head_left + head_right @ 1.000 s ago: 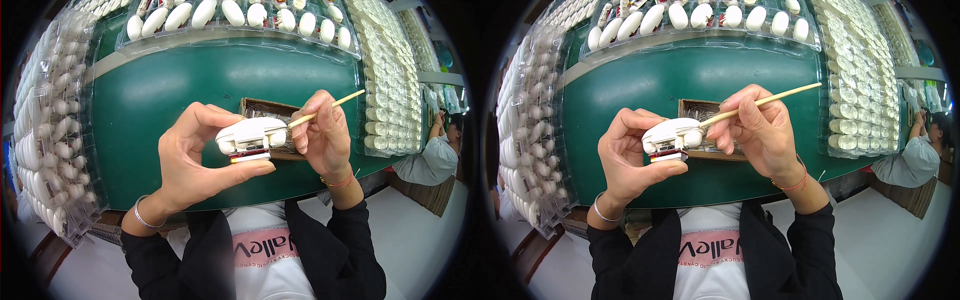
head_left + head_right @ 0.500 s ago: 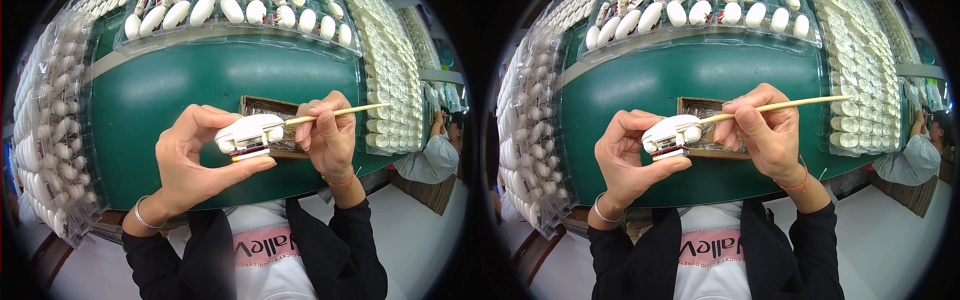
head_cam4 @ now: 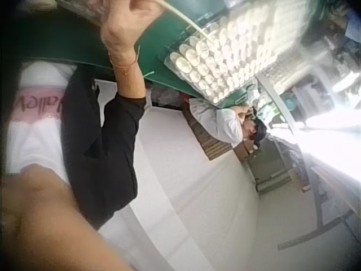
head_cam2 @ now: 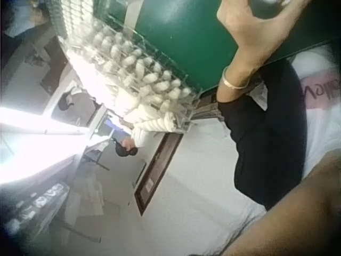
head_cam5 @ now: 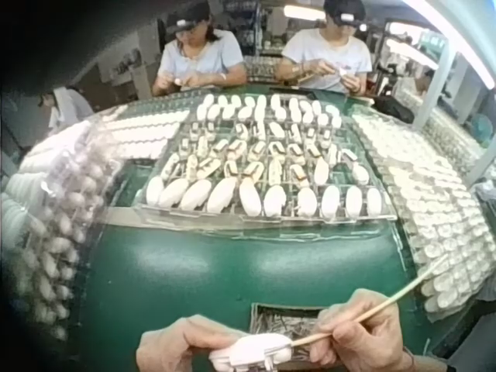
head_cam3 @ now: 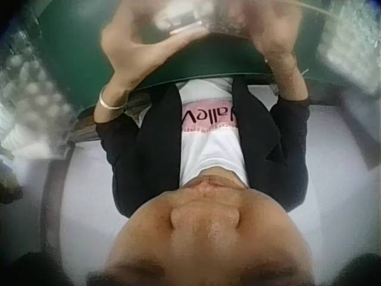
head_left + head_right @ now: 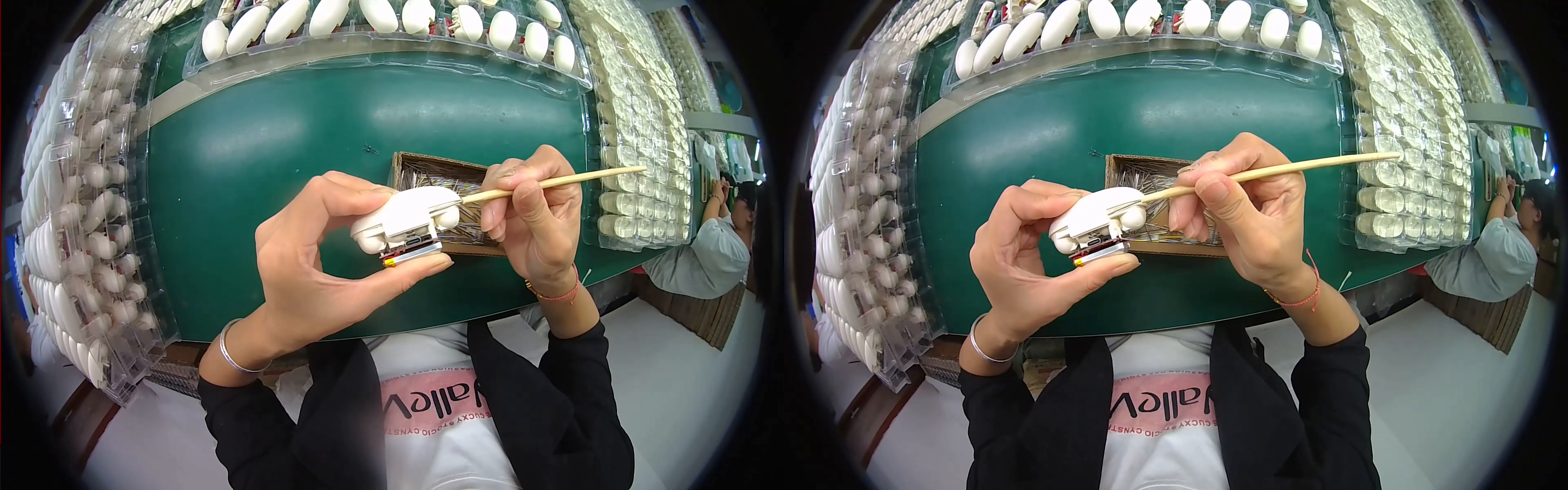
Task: The person assembles small electronic components, including circuit boards and batteries, into white plastic oval-shaped housings. This is done by hand, using a thin wooden stick to manipulate the internal components into place.
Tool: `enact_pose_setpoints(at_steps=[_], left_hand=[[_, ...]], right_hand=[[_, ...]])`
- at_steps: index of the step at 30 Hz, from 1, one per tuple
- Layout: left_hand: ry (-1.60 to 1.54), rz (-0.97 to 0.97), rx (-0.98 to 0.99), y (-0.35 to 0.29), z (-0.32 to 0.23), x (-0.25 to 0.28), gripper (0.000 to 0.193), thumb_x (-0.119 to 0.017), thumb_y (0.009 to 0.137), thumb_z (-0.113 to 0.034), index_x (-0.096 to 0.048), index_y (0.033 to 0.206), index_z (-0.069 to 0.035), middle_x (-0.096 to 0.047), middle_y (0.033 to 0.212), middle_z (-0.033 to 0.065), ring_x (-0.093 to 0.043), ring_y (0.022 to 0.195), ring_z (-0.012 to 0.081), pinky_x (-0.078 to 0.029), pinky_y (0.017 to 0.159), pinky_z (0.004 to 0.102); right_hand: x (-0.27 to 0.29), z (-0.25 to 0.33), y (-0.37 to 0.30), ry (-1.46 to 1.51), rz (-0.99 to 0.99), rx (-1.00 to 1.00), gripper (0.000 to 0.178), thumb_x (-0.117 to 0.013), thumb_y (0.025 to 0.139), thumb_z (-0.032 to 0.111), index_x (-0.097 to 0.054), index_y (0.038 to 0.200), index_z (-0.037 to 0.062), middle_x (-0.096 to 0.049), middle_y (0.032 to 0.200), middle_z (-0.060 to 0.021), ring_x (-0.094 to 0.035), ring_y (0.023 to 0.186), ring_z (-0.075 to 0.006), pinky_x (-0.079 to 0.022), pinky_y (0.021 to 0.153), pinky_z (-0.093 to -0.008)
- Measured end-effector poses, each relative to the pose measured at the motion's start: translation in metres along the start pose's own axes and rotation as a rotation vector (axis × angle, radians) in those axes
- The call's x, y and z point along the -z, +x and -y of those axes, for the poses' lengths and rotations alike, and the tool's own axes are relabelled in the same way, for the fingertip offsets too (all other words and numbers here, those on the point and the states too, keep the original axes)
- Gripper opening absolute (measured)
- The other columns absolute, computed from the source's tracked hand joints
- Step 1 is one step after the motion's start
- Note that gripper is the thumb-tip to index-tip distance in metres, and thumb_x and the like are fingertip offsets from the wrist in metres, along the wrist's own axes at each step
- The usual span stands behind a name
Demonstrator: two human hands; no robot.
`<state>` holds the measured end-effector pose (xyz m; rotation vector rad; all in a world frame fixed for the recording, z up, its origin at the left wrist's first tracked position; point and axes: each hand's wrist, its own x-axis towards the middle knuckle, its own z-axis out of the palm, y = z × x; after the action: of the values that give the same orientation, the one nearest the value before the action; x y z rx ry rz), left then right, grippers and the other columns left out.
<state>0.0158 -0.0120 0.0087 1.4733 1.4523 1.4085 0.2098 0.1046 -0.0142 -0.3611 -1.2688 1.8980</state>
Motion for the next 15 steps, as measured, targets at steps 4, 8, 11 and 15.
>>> enact_pose_setpoints(at_steps=[4, 8, 11, 15], left_hand=[[0.062, -0.001, -0.101, -0.0008, 0.0053, -0.0007, 0.055, -0.091, 0.063, -0.003, -0.055, 0.104, 0.002, -0.065, 0.1, 0.0178, -0.066, 0.093, 0.0202, -0.056, 0.079, 0.0307], [0.106, -0.004, -0.165, -0.002, 0.0088, 0.0007, 0.056, -0.092, 0.062, -0.003, -0.055, 0.104, 0.002, -0.065, 0.101, 0.0184, -0.066, 0.094, 0.0215, -0.056, 0.079, 0.0313], [0.091, 0.005, -0.147, -0.0019, 0.009, -0.0007, 0.056, -0.092, 0.062, -0.003, -0.054, 0.104, 0.001, -0.064, 0.101, 0.0191, -0.066, 0.094, 0.0221, -0.056, 0.079, 0.0318], [0.043, 0.042, -0.034, 0.005, 0.0054, -0.0002, 0.054, -0.088, 0.067, -0.002, -0.057, 0.111, 0.004, -0.065, 0.105, 0.0147, -0.065, 0.096, 0.0188, -0.055, 0.082, 0.0295]], right_hand=[[-0.0001, -0.0013, 0.0006, 0.052, -0.003, -0.006, 0.015, -0.059, 0.098, 0.012, -0.059, 0.096, -0.0024, -0.065, 0.075, -0.0157, -0.059, 0.058, -0.0112, -0.046, 0.051, -0.0209], [-0.0016, 0.0002, -0.0004, 0.008, 0.003, 0.008, 0.015, -0.059, 0.098, 0.012, -0.059, 0.095, -0.0025, -0.065, 0.074, -0.0152, -0.059, 0.058, -0.011, -0.046, 0.051, -0.0209], [-0.0002, 0.001, -0.0003, -0.018, 0.009, 0.02, 0.015, -0.059, 0.098, 0.012, -0.059, 0.096, -0.0027, -0.065, 0.075, -0.0152, -0.058, 0.058, -0.0107, -0.046, 0.052, -0.0208], [0.0008, 0.0009, 0.0016, 0.007, -0.015, 0.027, 0.015, -0.059, 0.098, 0.012, -0.059, 0.096, -0.0029, -0.065, 0.074, -0.0145, -0.058, 0.058, -0.0101, -0.046, 0.052, -0.0202]])
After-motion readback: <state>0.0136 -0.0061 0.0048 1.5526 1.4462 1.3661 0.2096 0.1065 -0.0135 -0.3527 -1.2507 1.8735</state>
